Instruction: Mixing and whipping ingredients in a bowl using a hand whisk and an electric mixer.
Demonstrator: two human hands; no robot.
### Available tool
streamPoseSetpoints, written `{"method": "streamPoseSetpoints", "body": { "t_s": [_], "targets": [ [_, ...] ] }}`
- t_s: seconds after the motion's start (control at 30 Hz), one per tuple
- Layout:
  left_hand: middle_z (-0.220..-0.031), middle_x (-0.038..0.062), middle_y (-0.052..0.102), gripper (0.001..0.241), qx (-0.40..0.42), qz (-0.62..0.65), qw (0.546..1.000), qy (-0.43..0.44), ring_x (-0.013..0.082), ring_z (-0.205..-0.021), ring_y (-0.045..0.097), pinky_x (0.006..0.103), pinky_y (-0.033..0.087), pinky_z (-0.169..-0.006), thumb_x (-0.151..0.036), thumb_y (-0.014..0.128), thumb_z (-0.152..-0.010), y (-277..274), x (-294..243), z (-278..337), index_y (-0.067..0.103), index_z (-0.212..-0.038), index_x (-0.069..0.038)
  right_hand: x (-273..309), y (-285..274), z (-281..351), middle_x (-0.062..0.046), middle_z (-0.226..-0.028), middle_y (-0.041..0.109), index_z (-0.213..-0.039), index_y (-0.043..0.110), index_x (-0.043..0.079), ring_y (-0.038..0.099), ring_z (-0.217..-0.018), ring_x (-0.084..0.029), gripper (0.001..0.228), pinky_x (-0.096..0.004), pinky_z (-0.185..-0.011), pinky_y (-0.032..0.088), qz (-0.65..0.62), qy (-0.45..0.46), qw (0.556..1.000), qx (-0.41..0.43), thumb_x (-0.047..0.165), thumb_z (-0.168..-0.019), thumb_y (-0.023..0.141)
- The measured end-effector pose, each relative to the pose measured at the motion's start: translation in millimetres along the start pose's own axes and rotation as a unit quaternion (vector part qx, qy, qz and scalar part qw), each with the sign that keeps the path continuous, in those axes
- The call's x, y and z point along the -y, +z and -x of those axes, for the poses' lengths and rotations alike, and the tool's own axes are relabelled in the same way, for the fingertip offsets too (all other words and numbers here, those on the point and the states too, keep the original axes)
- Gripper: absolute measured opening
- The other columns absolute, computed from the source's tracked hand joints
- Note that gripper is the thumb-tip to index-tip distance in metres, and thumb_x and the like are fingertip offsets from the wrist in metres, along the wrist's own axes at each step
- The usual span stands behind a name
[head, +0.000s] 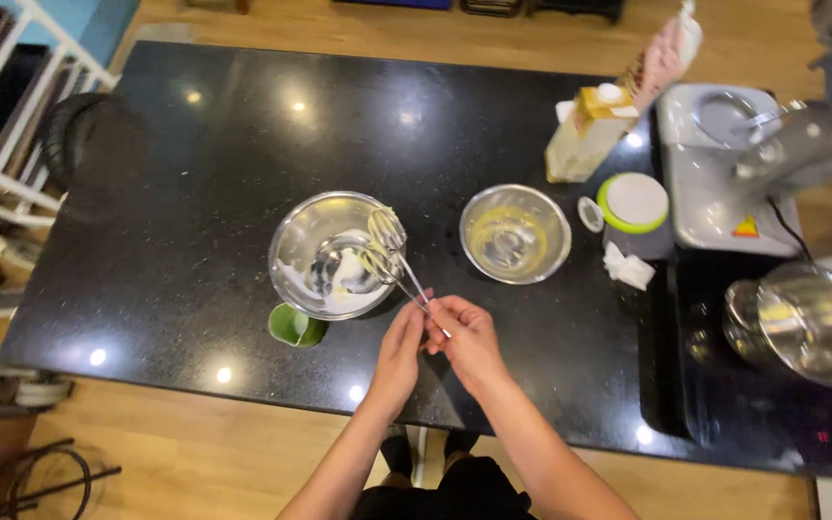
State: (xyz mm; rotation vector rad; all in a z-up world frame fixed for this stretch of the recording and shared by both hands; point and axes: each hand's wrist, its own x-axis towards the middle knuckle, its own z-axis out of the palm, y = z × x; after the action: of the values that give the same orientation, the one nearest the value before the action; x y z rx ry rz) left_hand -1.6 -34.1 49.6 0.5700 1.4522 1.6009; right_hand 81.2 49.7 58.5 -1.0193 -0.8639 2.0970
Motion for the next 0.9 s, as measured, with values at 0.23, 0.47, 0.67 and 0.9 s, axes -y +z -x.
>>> {"method": "streamPoseSetpoints", "body": {
  "t_s": [0.23,0.47,0.67,0.9],
  "targets": [
    [-0.09,0.012,0.076,0.038,0.044,0.038,0.997,-0.051,0.0039,-0.048,0.048,0.0153,0.04,-0.04,-0.022,0.048,-0.107,62.9,-11.1,15.8,0.068,-0.132,-0.003,-14.0,-43.2,40.9,-0.011,-0.054,0.058,-0.092,0.071,-0.004,0.059,-0.043,-0.016,0.017,-0.03,-0.047,0.059,0.057,-0.13,0.985,-0.093,0.006,-0.101,0.061],
    [-0.101,0.015,0.079,0.027,0.172,-0.014,0.983,-0.066,0.01,-0.066,0.065,0.0224,0.051,-0.062,-0.019,0.047,-0.109,109.5,43.5,48.7,0.068,-0.106,-0.003,-43.6,-119.0,110.3,-0.005,-0.06,0.067,-0.09,0.075,0.006,0.057,-0.056,-0.007,0.011,-0.022,-0.056,0.05,0.099,-0.215,0.942,-0.239,0.011,-0.098,0.07],
    [-0.088,0.012,0.069,0.026,0.323,-0.153,0.934,0.026,0.019,-0.08,0.065,0.0331,0.055,-0.08,-0.013,0.046,-0.11,162.2,93.9,101.8,0.066,-0.095,-0.003,-93.0,-218.3,172.7,-0.004,-0.063,0.072,-0.088,0.078,0.009,0.06,-0.06,-0.007,0.013,-0.022,-0.06,0.052,0.045,-0.207,0.897,-0.389,0.017,-0.097,0.073],
    [-0.047,0.002,0.051,0.043,0.426,-0.182,0.884,-0.058,0.0171,-0.042,0.059,0.0268,0.053,-0.053,-0.022,0.04,-0.111,198.3,207.1,142.2,0.06,-0.076,-0.007,-224.5,-421.4,143.3,-0.024,-0.087,0.074,-0.104,0.072,-0.002,0.072,-0.082,-0.031,0.02,-0.044,-0.073,0.06,0.001,-0.132,0.831,-0.541,0.016,-0.099,0.069]
  ]
}}
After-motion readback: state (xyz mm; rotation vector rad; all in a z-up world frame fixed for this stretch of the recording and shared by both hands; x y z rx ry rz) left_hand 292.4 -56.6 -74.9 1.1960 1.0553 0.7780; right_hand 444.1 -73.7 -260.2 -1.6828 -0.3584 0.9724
